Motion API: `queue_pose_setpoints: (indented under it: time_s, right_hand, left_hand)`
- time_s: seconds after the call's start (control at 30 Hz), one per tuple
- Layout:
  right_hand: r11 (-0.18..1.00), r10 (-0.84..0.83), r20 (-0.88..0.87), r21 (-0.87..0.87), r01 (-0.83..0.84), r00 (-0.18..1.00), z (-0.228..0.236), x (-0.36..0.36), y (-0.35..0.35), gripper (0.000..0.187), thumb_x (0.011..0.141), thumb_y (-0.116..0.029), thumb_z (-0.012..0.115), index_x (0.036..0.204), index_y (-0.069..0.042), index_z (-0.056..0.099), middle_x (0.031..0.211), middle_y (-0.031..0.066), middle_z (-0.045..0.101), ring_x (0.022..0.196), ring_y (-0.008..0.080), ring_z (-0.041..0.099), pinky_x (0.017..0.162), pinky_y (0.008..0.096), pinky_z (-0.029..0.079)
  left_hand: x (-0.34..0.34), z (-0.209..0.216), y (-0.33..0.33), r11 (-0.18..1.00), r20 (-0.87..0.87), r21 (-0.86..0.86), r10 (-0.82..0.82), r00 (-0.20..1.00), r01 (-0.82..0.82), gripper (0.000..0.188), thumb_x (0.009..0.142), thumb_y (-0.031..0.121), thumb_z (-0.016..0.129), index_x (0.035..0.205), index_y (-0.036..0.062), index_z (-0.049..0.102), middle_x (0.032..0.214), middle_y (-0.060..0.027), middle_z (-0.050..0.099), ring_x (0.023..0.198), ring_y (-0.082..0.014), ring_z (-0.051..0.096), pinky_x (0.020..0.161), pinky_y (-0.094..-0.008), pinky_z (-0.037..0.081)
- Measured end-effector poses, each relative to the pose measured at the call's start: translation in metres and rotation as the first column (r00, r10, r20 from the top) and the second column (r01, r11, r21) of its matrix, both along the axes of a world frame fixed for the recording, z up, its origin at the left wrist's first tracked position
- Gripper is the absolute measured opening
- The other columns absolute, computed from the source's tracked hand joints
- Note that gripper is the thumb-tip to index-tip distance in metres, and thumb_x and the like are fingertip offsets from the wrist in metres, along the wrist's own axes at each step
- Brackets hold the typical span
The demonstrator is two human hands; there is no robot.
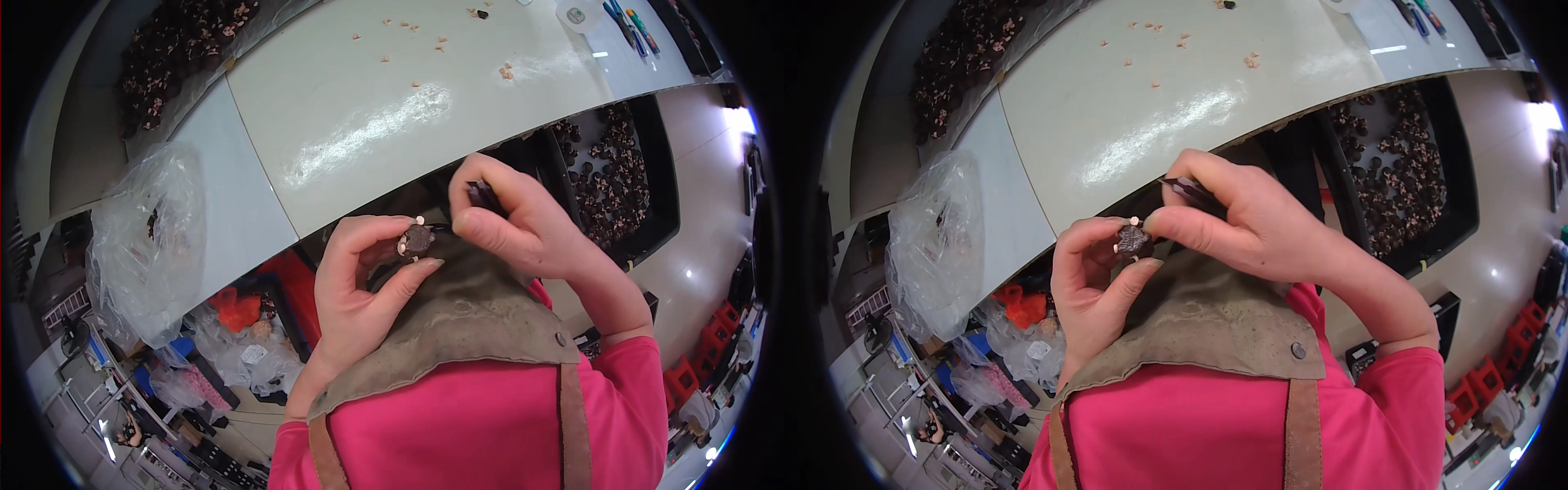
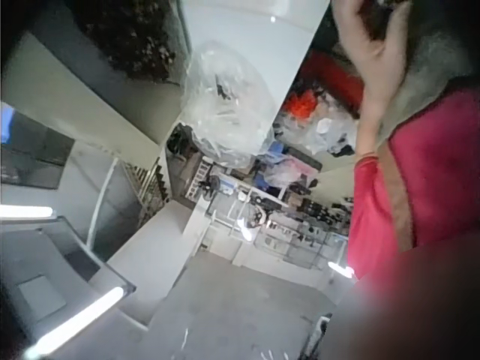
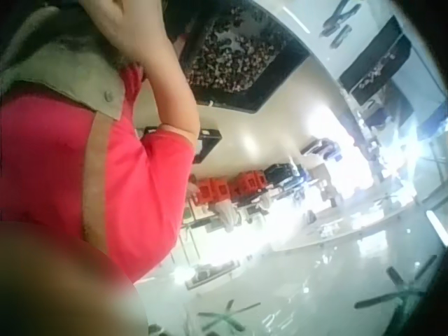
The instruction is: Assembling small plastic toy figures by gluing pieces together and attaching accessories.
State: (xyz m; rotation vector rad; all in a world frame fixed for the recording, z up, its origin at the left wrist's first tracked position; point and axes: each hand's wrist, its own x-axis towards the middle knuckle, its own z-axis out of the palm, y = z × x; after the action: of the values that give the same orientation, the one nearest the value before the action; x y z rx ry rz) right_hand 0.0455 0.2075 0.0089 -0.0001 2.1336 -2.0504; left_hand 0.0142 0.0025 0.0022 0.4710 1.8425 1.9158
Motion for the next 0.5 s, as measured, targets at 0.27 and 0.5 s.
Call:
queue_pose_setpoints:
  time_s: [0.27, 0.5]
  right_hand:
    - [0.916, 0.102, 0.296, -0.4, 0.026, 0.95, 0.0, -0.005, -0.01, 0.015, 0.091, -0.016, 0.061, 0.092, -0.005, 0.051, 0.076, 0.0005, 0.055, 0.062, 0.0023, 0.045, 0.057, 0.0177, 0.037]
    - [0.982, -0.002, 0.052, -0.19, 0.012, 0.999, -0.011, 0.001, -0.013, 0.013, 0.091, -0.012, 0.06, 0.097, -0.004, 0.051, 0.082, -0.0006, 0.054, 0.07, 0.0036, 0.045, 0.064, 0.0187, 0.039]
  left_hand:
    - [0.001, 0.001, 0.003, 1.0, 0.01, -0.01, 0.015, 1.0, -0.015, 0.04, 0.078, -0.008, 0.07, 0.113, 0.0026, 0.053, 0.107, -0.0084, 0.054, 0.098, -0.0162, 0.06, 0.086, -0.0276, 0.05]
    - [-0.001, -0.001, 0.006, 1.0, -0.016, 0.01, -0.009, 1.0, 0.009, 0.04, 0.079, -0.009, 0.068, 0.114, 0.0022, 0.052, 0.108, -0.0084, 0.054, 0.099, -0.0161, 0.06, 0.087, -0.0278, 0.05]
